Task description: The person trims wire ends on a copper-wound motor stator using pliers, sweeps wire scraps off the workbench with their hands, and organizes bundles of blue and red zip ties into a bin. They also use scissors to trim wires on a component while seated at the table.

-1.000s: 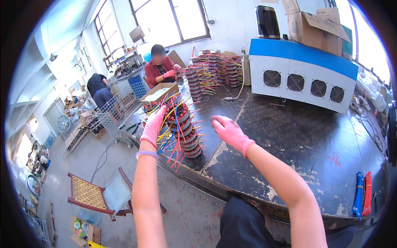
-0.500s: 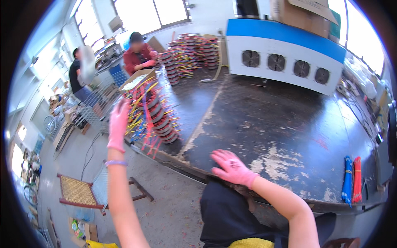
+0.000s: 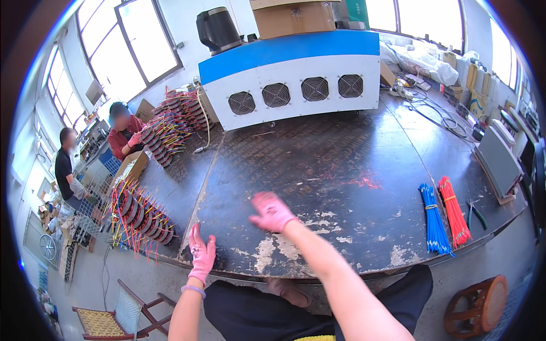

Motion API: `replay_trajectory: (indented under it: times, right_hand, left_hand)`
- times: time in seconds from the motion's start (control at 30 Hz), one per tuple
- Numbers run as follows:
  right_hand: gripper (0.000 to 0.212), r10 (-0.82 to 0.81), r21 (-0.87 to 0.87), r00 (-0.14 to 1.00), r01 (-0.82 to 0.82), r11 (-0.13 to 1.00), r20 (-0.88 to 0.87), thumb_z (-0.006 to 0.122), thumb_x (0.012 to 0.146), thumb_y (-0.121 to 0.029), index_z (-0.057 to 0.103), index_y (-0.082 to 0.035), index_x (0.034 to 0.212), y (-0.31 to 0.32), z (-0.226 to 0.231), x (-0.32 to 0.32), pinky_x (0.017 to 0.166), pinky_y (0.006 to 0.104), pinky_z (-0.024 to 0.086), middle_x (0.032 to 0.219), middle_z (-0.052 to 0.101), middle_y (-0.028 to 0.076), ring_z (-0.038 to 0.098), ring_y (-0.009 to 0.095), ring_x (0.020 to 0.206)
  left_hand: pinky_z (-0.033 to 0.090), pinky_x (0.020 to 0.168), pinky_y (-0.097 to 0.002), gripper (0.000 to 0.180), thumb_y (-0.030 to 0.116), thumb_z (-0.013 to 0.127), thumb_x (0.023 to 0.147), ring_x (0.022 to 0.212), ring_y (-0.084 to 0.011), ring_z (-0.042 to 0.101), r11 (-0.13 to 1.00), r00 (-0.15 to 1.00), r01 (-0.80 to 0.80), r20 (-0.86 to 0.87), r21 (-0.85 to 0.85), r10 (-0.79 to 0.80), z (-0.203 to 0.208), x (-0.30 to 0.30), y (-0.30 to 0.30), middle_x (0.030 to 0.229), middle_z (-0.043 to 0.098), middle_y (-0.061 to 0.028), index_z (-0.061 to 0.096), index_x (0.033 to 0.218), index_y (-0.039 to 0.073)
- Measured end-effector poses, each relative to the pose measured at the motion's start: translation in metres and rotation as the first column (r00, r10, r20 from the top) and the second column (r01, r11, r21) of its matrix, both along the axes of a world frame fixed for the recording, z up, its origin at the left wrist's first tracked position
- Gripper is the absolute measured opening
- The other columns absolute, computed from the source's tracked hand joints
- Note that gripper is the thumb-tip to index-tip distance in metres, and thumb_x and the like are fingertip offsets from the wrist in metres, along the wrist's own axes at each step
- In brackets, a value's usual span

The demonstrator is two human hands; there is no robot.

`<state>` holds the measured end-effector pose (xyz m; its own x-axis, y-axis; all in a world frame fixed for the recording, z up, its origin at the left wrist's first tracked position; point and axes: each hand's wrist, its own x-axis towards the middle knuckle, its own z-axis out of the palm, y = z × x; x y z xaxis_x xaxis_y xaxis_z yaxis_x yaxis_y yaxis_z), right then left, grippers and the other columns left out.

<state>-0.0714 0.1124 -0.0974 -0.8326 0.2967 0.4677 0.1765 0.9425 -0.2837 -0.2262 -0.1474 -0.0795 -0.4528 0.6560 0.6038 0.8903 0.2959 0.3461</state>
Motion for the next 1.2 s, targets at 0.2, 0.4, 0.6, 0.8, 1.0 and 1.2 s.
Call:
replay_trajectory:
  times: [0.2, 0.4, 0.6, 0.8, 1.0, 1.2]
  right_hand:
    - [0.073, -0.384, 0.005, 0.892, 0.395, 0.919, 0.238, 0.035, 0.094, -0.053, 0.034, 0.0, 0.145, 0.101, -0.001, 0.099, 0.119, 0.0438, 0.009, 0.155, 0.027, 0.019, 0.02, 0.031, 0.145]
    - [0.07, 0.24, -0.128, 0.966, -0.228, 0.965, 0.095, 0.042, 0.094, -0.048, 0.036, 0.001, 0.144, 0.004, 0.012, -0.016, 0.119, 0.0415, 0.013, 0.153, 0.029, 0.021, 0.021, 0.034, 0.144]
    - [0.072, 0.199, -0.117, 0.98, -0.195, 0.974, 0.024, 0.047, 0.091, -0.051, 0.042, 0.003, 0.138, 0.019, -0.001, -0.142, 0.118, 0.0432, 0.017, 0.146, 0.04, 0.022, 0.031, 0.034, 0.139]
    - [0.067, -0.166, -0.102, 0.981, 0.175, 0.979, 0.097, 0.066, 0.08, -0.039, 0.05, 0.004, 0.128, 0.106, 0.04, -0.039, 0.11, 0.0492, 0.029, 0.135, 0.048, 0.025, 0.042, 0.042, 0.127]
    - [0.059, -0.203, -0.179, 0.913, 0.279, 0.943, 0.353, 0.06, 0.084, -0.028, 0.045, 0.004, 0.132, 0.092, 0.079, -0.069, 0.113, 0.0511, 0.024, 0.139, 0.042, 0.026, 0.037, 0.043, 0.131]
    - [0.04, -0.329, -0.208, 0.943, 0.315, 0.926, -0.039, 0.062, 0.085, -0.026, 0.058, -0.011, 0.121, 0.102, 0.045, -0.281, 0.103, 0.0468, 0.034, 0.12, 0.056, 0.011, 0.049, 0.032, 0.114]
  left_hand:
    - [0.032, 0.107, -0.0461, 0.055, 0.022, 0.057, 0.092, 0.125, -0.04, 0.04, 0.982, 0.999, -0.046, 0.02, -0.181, 0.05, -0.023, -0.01, 0.003, 0.135, 0.041, -0.022, 0.036, 0.138, -0.001]
    - [0.035, 0.104, -0.0437, 0.044, 0.015, 0.052, 0.094, 0.121, -0.0362, 0.044, 0.999, 0.983, -0.013, 0.182, -0.031, 0.019, -0.02, -0.04, 0.01, 0.129, 0.043, -0.0219, 0.04, 0.133, -0.002]
    - [0.034, 0.105, -0.0432, 0.046, 0.022, 0.05, 0.095, 0.123, -0.0374, 0.044, 0.976, 0.96, -0.178, 0.24, 0.125, 0.145, -0.008, -0.145, 0.141, 0.132, 0.042, -0.0235, 0.042, 0.133, -0.003]
    - [0.037, 0.103, -0.0428, 0.042, 0.022, 0.051, 0.094, 0.12, -0.0369, 0.047, 0.852, 0.828, -0.512, 0.328, 0.109, 0.455, -0.025, -0.243, 0.158, 0.127, 0.05, -0.0217, 0.048, 0.127, -0.003]
    - [0.039, 0.1, -0.0423, 0.031, 0.016, 0.048, 0.096, 0.115, -0.0363, 0.049, 0.835, 0.771, -0.539, 0.466, 0.111, 0.435, -0.006, -0.22, 0.184, 0.12, 0.052, -0.0198, 0.051, 0.12, -0.003]
    - [0.037, 0.101, -0.0442, 0.029, 0.014, 0.05, 0.093, 0.116, -0.036, 0.047, 0.856, 0.768, -0.517, 0.45, 0.017, 0.455, 0.002, -0.221, 0.191, 0.12, 0.051, -0.019, 0.051, 0.118, -0.002]
